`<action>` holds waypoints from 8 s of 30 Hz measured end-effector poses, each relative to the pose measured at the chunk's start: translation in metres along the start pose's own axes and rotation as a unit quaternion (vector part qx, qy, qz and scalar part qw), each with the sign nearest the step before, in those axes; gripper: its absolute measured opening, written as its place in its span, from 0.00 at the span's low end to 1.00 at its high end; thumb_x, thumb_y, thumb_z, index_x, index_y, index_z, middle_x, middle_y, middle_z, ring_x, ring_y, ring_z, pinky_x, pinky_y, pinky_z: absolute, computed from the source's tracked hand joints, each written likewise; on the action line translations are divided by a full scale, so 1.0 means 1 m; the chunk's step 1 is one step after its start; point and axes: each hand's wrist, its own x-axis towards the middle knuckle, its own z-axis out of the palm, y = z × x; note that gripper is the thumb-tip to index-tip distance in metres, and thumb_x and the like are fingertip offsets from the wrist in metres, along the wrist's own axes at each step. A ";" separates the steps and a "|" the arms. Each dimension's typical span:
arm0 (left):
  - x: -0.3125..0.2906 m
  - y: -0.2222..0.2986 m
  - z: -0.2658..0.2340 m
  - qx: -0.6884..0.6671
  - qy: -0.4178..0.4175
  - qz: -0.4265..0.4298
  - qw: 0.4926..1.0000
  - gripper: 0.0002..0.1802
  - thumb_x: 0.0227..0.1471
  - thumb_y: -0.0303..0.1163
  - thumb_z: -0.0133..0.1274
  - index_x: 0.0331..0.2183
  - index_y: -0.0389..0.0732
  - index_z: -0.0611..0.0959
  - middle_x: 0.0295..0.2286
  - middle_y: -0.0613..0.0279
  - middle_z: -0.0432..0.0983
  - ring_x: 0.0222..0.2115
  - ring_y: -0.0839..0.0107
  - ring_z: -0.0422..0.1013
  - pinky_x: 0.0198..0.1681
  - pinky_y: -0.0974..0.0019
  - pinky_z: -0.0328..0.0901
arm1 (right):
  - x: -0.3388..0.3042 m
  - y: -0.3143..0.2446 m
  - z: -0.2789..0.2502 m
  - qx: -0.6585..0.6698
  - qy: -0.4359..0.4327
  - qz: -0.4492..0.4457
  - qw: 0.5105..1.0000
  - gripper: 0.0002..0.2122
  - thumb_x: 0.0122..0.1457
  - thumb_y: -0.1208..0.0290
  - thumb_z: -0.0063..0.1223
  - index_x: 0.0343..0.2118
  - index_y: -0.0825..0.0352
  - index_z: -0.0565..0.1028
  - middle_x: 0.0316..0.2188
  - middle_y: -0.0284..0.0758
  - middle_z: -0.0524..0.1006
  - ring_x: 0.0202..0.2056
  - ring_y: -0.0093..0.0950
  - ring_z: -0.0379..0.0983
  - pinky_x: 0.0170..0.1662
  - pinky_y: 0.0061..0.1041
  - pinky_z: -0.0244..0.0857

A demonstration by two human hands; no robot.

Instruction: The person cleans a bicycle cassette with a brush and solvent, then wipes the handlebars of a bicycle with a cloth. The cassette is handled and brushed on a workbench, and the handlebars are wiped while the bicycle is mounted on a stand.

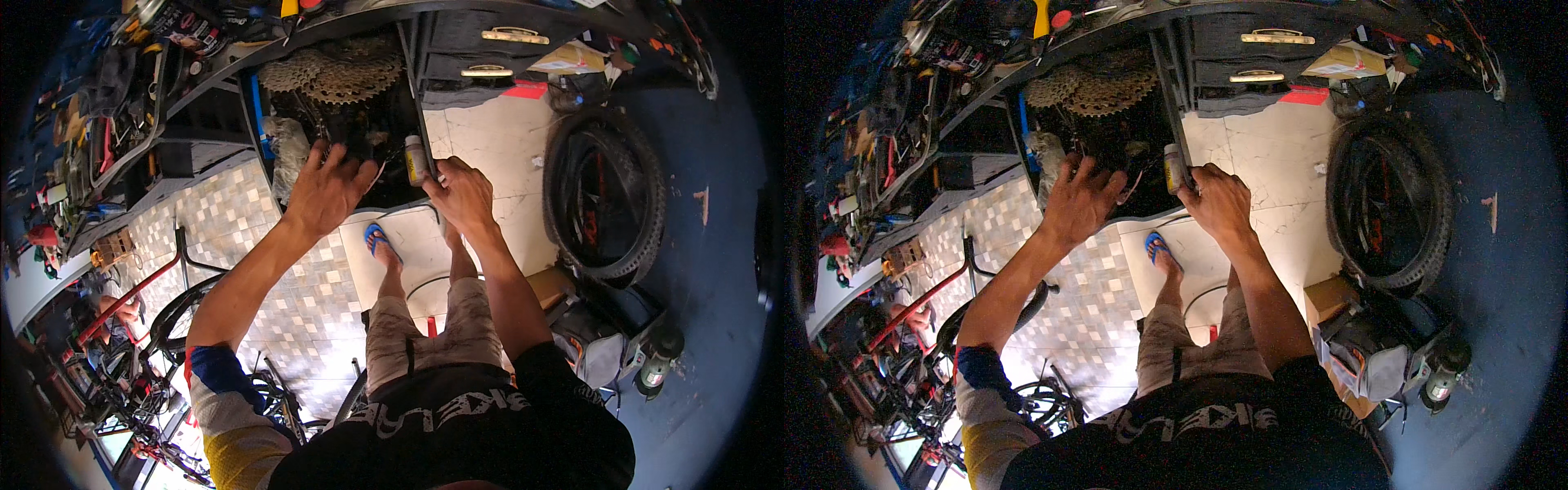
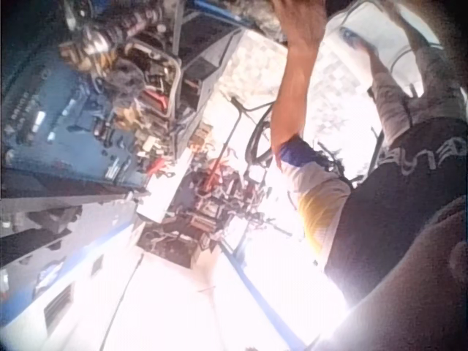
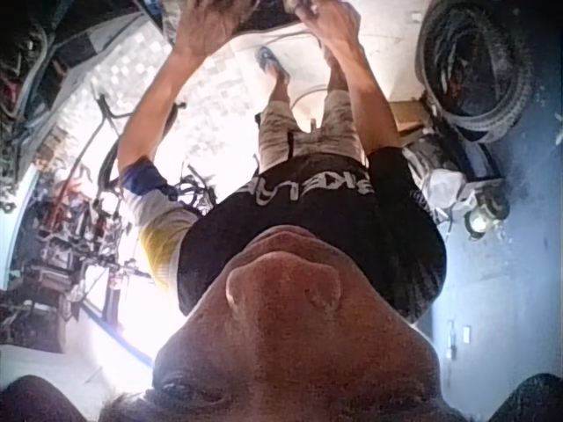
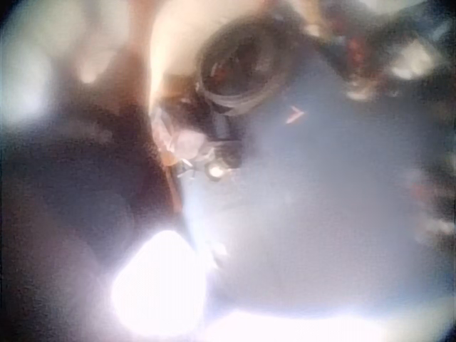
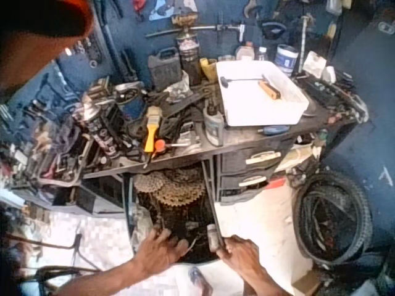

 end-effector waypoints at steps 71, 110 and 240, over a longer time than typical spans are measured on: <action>0.070 0.021 0.046 -0.029 -0.120 -0.188 0.974 0.29 0.59 0.54 0.53 0.50 0.41 0.82 0.50 0.60 0.77 0.57 0.64 0.64 0.58 0.56 0.57 | -0.010 -0.004 0.014 0.031 0.005 0.069 0.997 0.14 0.60 0.57 0.59 0.40 0.63 0.80 0.35 0.40 0.78 0.36 0.44 0.78 0.40 0.43 0.72; -0.033 0.031 0.049 -0.166 0.073 -0.184 0.966 0.32 0.56 0.52 0.59 0.52 0.36 0.81 0.52 0.47 0.73 0.53 0.50 0.69 0.59 0.50 0.62 | -0.009 -0.010 0.015 0.002 0.019 0.060 0.998 0.14 0.63 0.57 0.57 0.38 0.64 0.81 0.31 0.40 0.79 0.29 0.41 0.79 0.35 0.40 0.71; -0.072 0.002 0.016 -0.127 0.030 -0.011 0.991 0.41 0.46 0.49 0.62 0.62 0.49 0.75 0.53 0.53 0.73 0.61 0.54 0.64 0.72 0.42 0.47 | 0.050 -0.094 -0.025 0.120 0.173 -0.098 0.973 0.04 0.63 0.77 0.60 0.34 0.69 0.76 0.22 0.30 0.75 0.24 0.15 0.65 0.28 0.19 0.62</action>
